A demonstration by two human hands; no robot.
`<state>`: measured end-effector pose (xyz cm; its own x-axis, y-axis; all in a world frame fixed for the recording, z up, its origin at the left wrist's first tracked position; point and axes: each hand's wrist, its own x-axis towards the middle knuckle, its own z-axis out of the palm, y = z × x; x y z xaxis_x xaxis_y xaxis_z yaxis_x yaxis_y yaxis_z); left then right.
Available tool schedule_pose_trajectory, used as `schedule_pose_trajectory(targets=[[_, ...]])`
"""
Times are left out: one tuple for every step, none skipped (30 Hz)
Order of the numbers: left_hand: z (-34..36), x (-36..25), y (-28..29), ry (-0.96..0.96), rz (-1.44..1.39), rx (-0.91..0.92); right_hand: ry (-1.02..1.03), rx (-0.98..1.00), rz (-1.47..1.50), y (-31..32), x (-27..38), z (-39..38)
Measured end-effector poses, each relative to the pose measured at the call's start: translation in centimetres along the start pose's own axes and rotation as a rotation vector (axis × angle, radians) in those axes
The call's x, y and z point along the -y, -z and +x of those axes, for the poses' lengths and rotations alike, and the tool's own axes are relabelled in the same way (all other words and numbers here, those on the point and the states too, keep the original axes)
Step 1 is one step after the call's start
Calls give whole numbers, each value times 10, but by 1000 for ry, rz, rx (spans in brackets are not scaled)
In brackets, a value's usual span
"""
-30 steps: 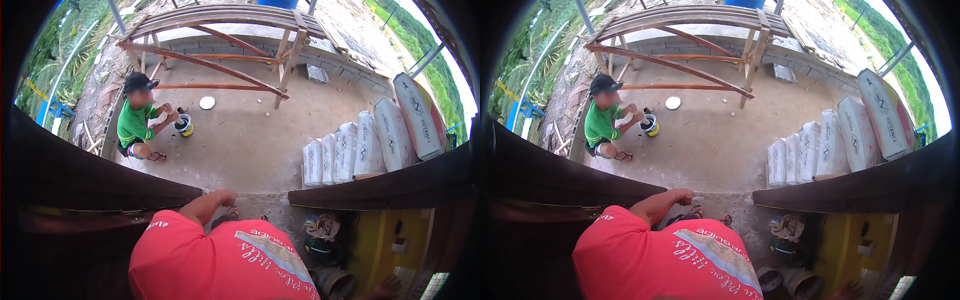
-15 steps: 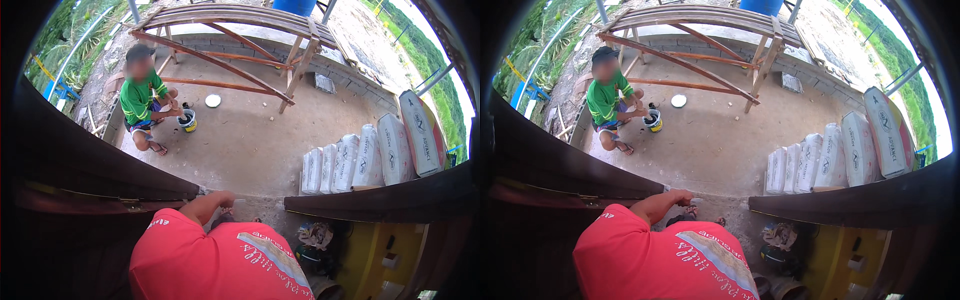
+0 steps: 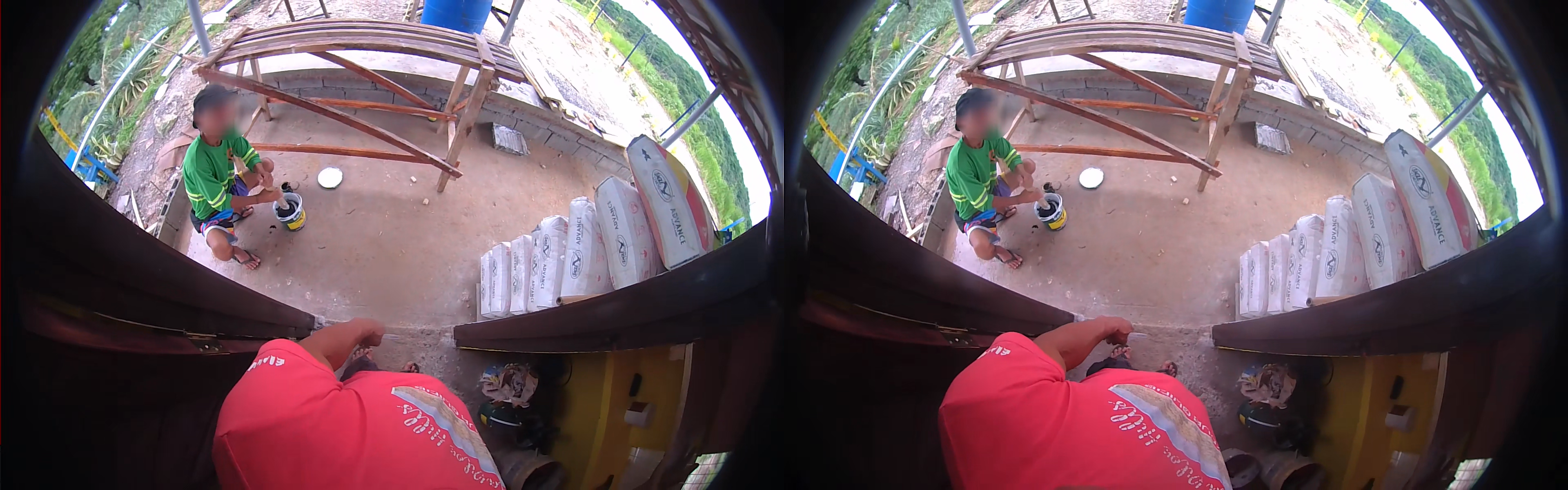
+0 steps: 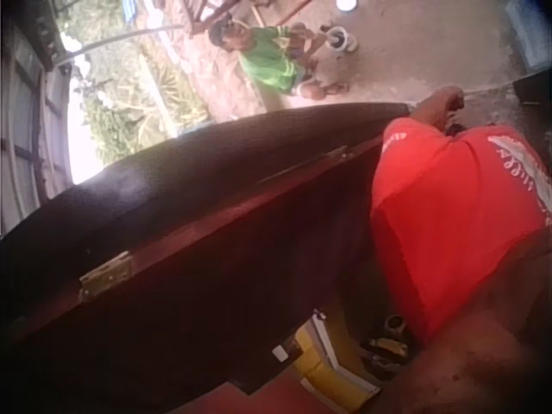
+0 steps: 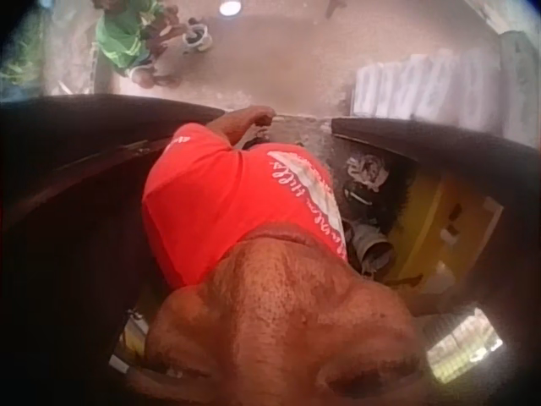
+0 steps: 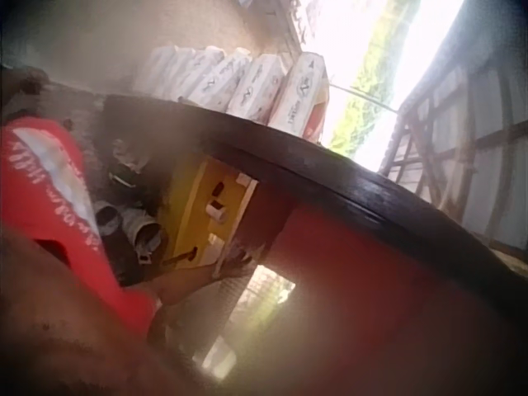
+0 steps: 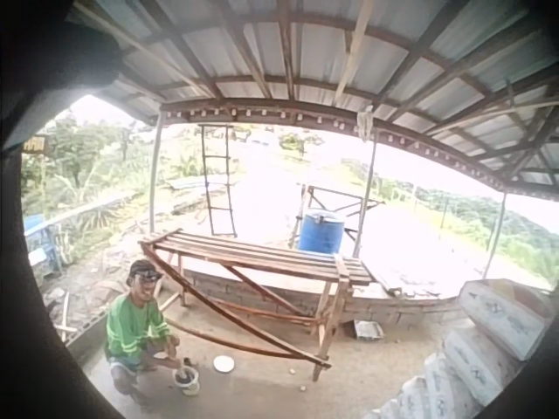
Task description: The person positions plywood panels on a frame, uses a square and a pencil to mark cutting lines, and moves wood pieces and tools between an indoor room and an outdoor workbench area.
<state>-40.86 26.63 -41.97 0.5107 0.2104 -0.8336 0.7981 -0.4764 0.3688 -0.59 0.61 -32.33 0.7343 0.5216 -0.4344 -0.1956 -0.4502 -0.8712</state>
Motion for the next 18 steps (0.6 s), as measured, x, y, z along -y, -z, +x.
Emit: schedule_pose_trajectory(targets=[[7, -1, 1, 8, -4, -7, -16, 23, -22, -4, -4, 0], [18, -1, -1, 18, -80, -13, -39, 35, -42, -4, -10, 0], [27, 1, -3, 30, -159, -20, -59, 53, -67, -5, -15, -1], [25, -2, 1, 30, -160, -19, -83, 60, -90, -5, -24, -2], [13, -7, 5, 27, -229, -79, -103, 72, -116, -4, -31, -2], [4, -10, 5, 26, -300, -140, -125, 92, -145, -5, -38, -1], [-1, -8, 3, 30, -306, -140, -146, 111, -171, -7, -43, 0], [-6, -4, -2, -29, -287, -183, -168, 135, -201, -8, -48, 0], [-13, 0, -7, -86, -269, -226, -187, 156, -226, -9, -54, -1], [-23, 3, -11, -84, -278, -229, -207, 181, -254, -11, -60, 0], [-37, 4, -14, -52, -299, -179, -219, 210, -287, -12, -65, 1], [-42, 10, -21, -35, -316, -157, -233, 238, -314, -14, -69, 2], [-49, 16, -29, -16, -332, -135, -240, 275, -346, -17, -73, 3], [-49, 24, -41, 94, -410, -27, -248, 311, -373, -18, -76, 3], [-48, 32, -55, 204, -487, 82, -252, 346, -402, -22, -79, 5], [-41, 46, -72, 206, -496, 76, -253, 382, -427, -23, -82, 5], [-34, 57, -86, 206, -537, 156, -254, 418, -449, -26, -84, 6], [-29, 67, -99, 209, -574, 237, -254, 450, -470, -26, -86, 6]])
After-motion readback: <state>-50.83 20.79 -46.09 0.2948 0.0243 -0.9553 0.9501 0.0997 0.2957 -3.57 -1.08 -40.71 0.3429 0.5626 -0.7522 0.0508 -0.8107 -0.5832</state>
